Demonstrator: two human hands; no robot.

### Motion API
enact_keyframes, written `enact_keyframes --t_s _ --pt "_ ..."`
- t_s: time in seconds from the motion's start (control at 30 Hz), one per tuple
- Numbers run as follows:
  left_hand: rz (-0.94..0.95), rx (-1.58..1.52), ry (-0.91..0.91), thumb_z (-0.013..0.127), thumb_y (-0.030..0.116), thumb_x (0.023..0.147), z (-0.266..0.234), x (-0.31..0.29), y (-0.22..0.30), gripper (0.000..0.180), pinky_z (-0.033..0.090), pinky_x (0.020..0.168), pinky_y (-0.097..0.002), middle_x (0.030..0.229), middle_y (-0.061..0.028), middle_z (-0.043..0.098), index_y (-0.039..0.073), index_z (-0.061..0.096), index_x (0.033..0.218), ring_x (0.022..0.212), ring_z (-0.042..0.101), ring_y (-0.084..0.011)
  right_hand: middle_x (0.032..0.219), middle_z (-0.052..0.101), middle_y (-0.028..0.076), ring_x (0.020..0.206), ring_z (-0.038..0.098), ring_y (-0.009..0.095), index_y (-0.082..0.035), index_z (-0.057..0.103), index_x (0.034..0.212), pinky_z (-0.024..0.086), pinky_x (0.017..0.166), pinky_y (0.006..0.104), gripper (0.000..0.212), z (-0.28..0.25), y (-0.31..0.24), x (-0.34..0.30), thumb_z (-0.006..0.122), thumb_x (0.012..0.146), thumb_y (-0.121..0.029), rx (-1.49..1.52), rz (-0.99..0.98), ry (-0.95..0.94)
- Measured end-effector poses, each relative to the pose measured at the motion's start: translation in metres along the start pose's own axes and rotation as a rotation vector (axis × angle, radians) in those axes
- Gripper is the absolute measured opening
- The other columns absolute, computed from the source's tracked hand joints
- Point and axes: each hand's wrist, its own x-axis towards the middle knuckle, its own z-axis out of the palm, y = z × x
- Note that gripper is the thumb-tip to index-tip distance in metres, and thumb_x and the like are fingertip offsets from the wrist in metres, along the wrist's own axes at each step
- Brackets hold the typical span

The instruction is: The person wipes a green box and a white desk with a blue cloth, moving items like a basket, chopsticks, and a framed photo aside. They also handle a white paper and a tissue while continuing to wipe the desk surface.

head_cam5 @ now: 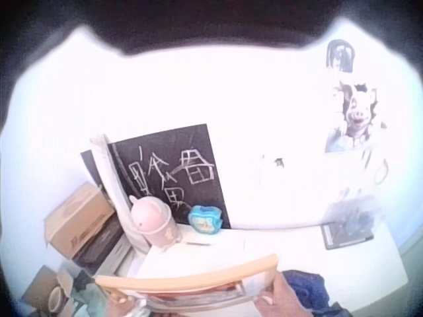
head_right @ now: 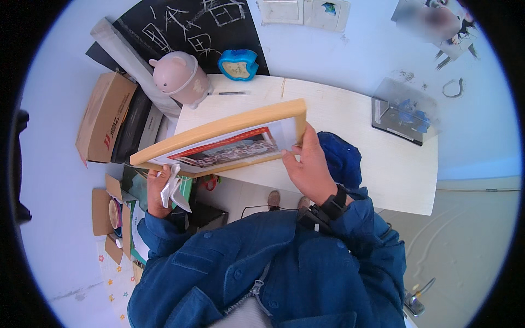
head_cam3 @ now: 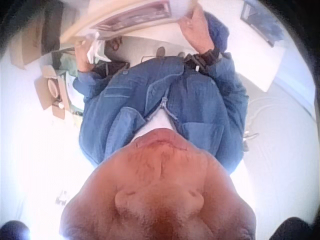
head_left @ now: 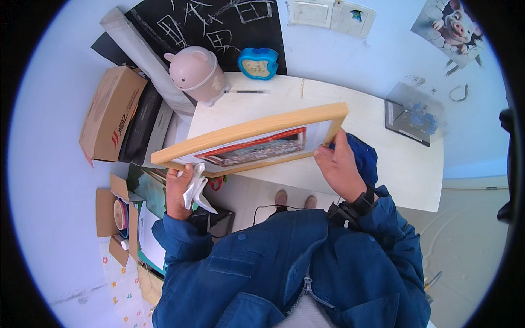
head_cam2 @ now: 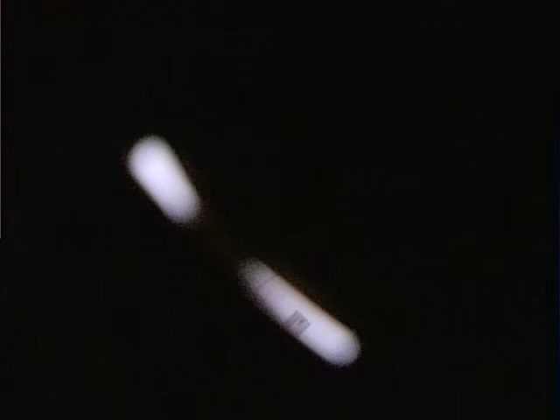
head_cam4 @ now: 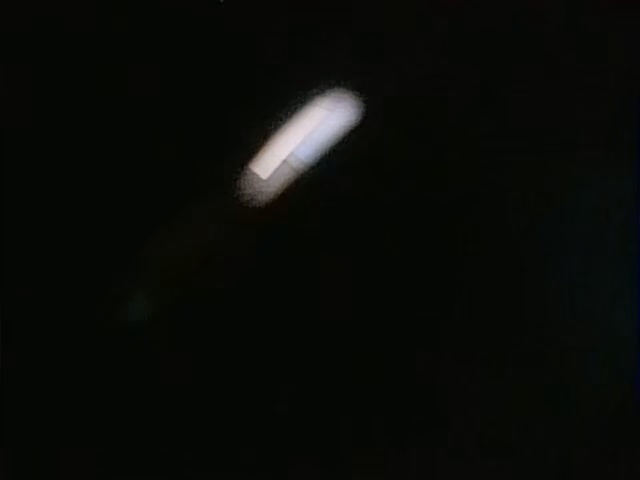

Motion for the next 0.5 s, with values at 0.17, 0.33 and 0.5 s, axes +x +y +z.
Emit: enact_keyframes --t_s 0.17,0.33,0.5 --pt "0.021 -0.024 0.154 0.063 0.023 0.093 -0.031 -0.007 -0.014 0.029 0.052 0.066 -0.027 0.1 -0.0061 0.065 0.008 0.052 0.116 0.079 0.063 -0.0153 0.132 0.044 0.023 0.118 0.051 0.032 0.001 0.025 0.141 0.047 0.097 0.038 0.064 0.013 0.004 0.0 0.057 0.085 -0.003 0.017 0.005 -0.144" --pt "0.004 -0.077 0.134 0.064 0.025 0.092 -0.051 -0.008 -0.025 0.035 0.052 0.072 -0.028 0.103 -0.0069 0.063 0.008 0.05 0.119 0.085 0.062 -0.0159 0.132 0.045 0.023 0.122 0.046 0.035 0.0 0.033 0.139 0.041 0.102 0.041 0.062 0.001 0.017 -0.01 0.061 0.083 -0.005 -0.311 -0.092 -0.076" --pt "0.071 -0.107 0.116 0.064 0.028 0.093 -0.058 -0.004 -0.031 0.035 0.051 0.073 -0.0275 0.102 -0.0053 0.063 0.009 0.05 0.119 0.086 0.061 -0.0147 0.135 0.045 0.018 0.127 0.038 0.039 -0.014 0.052 0.131 0.031 0.104 0.0524 0.054 -0.042 0.046 -0.024 0.069 0.08 -0.015 -1.081 -0.143 0.039"
